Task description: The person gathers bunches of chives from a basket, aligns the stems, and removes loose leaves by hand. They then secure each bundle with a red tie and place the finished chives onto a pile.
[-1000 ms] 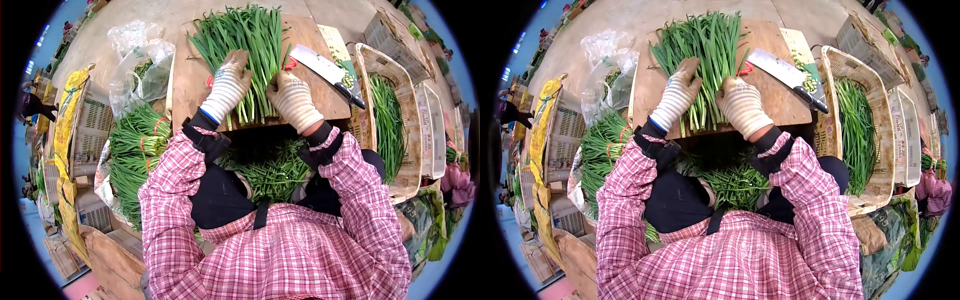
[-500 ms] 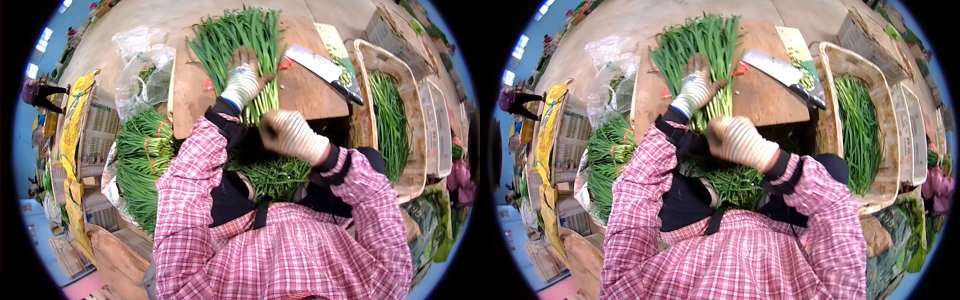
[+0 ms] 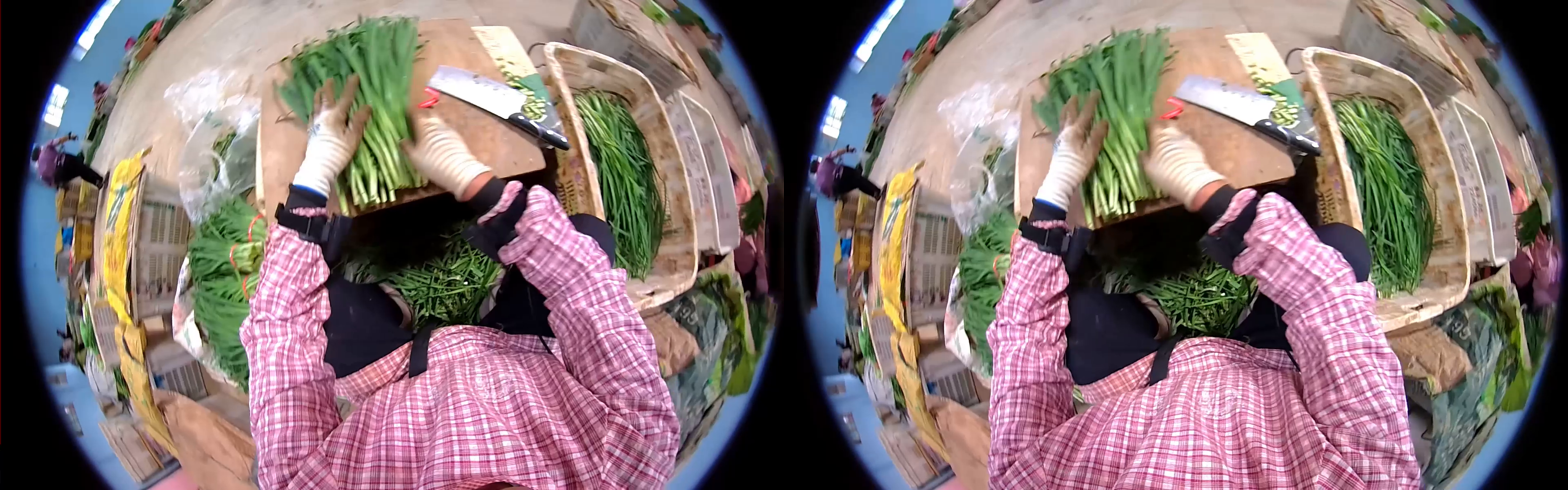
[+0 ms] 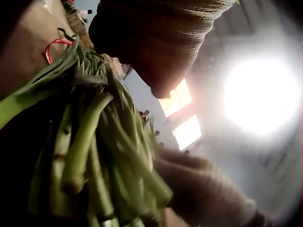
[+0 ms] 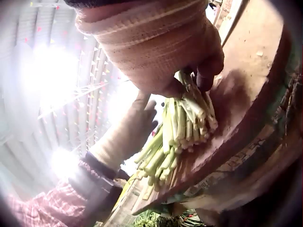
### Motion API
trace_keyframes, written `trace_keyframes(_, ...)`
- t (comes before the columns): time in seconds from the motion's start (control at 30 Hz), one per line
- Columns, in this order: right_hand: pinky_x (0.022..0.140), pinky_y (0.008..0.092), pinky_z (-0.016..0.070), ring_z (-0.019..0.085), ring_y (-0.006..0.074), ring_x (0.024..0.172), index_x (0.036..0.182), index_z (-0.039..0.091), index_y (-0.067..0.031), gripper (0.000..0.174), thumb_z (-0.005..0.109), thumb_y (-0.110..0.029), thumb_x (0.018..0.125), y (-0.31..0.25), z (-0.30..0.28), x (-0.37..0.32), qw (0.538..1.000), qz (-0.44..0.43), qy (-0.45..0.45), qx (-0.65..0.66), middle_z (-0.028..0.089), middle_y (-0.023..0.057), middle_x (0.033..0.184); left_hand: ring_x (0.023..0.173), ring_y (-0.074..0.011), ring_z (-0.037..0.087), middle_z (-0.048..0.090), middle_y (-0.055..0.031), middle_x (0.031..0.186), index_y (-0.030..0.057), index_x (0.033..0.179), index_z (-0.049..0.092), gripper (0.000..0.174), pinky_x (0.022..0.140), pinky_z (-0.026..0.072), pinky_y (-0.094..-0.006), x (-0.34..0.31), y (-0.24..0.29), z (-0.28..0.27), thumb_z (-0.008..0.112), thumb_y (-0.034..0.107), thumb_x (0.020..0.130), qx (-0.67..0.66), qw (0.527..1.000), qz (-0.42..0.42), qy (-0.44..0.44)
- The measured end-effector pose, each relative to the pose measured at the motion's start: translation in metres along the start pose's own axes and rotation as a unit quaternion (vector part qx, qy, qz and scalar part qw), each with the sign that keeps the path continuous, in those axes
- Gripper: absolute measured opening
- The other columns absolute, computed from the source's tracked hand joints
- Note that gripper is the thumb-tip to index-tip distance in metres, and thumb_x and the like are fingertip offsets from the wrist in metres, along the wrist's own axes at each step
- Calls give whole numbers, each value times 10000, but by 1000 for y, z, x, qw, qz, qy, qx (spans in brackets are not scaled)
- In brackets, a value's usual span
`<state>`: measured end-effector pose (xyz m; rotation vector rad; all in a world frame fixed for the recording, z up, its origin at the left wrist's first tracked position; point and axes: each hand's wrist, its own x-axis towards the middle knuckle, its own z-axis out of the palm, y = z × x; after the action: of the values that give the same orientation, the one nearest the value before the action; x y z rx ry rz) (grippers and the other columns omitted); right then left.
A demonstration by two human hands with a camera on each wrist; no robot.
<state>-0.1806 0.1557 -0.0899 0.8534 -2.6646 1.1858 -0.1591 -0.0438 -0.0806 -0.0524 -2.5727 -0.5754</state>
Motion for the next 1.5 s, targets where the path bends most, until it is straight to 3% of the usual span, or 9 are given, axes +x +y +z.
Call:
trace_keyframes(0.13, 762, 464, 506, 622, 402, 878, 947, 613, 25, 304, 632, -206, 751, -36, -20, -6, 991, 44, -129, -4, 622, 282, 916, 1331, -386, 317, 365, -174, 1446, 216, 1332, 516, 413, 1067, 260, -500, -3, 12, 18, 472, 268, 925, 115, 969, 166, -140)
trace_keyframes(0.27, 826, 453, 482, 600, 426, 906, 987, 620, 27, 381, 605, -313, 817, -7, -28, -7, 989, -13, -125, 74, 632, 269, 916, 1363, -376, 283, 327, -117, 1491, 234, 1349, 499, 394, 1098, 195, -510, -2, 16, 10, 420, 301, 969, 156, 958, 136, -198)
trace_keyframes(0.4, 785, 387, 505, 646, 285, 823, 1035, 658, -29, 317, 585, -288, 868, 19, -161, -35, 991, -11, -51, 127, 676, 151, 896, 1390, -382, 229, 307, -135, 1499, 233, 1385, 454, 429, 1107, 135, -537, -1, 12, -9, 438, 317, 964, 148, 948, 129, -250)
trace_keyframes(0.47, 761, 310, 517, 650, 157, 822, 1047, 669, -39, 301, 582, -274, 880, 76, -229, -41, 987, 140, -33, 68, 696, 110, 946, 1404, -357, 213, 292, -130, 1508, 206, 1397, 439, 444, 1116, 117, -525, 2, 22, -30, 445, 304, 964, 152, 949, 146, -233)
trace_keyframes(0.57, 859, 359, 500, 642, 282, 946, 1095, 654, -58, 367, 632, -311, 829, 182, -299, -51, 951, 204, 55, -227, 667, 164, 1030, 1429, -304, 172, 304, -121, 1507, 151, 1392, 446, 441, 1144, 72, -466, 11, 34, -58, 426, 297, 977, 180, 954, 149, -186)
trace_keyframes(0.83, 902, 422, 445, 552, 287, 1097, 1119, 622, -96, 582, 774, -434, 670, 292, -210, -20, 830, 283, -107, -469, 589, 111, 1132, 1425, -338, 172, 287, -142, 1511, 97, 1341, 502, 418, 1140, 122, -462, 27, 83, -69, 437, 279, 971, 137, 971, 121, -151)
trace_keyframes(0.97, 993, 460, 374, 439, 305, 1247, 1419, 318, -89, 1053, 853, -390, 563, 332, -199, -19, 836, 282, -61, -467, 396, 144, 1411, 1412, -357, 202, 288, -162, 1504, 98, 1325, 514, 442, 1138, 129, -484, 21, 85, -60, 415, 332, 963, 274, 931, 132, -201)
trace_keyframes(1.13, 1052, 488, 318, 358, 343, 1322, 1425, 291, -78, 1049, 824, -408, 584, 370, -225, 3, 837, 411, -93, -350, 336, 163, 1459, 1411, -358, 204, 286, -166, 1505, 94, 1333, 501, 458, 1134, 117, -507, 21, 81, -57, 404, 349, 965, 270, 934, 101, -212)
trace_keyframes(1.5, 1123, 477, 230, 249, 335, 1394, 1460, 252, -140, 929, 725, -372, 696, 457, -253, 18, 887, 420, -35, -189, 315, 204, 1472, 1404, -398, 193, 293, -181, 1498, 88, 1335, 494, 446, 1126, 114, -540, 26, 81, -55, 422, 327, 966, 240, 942, 72, -224)
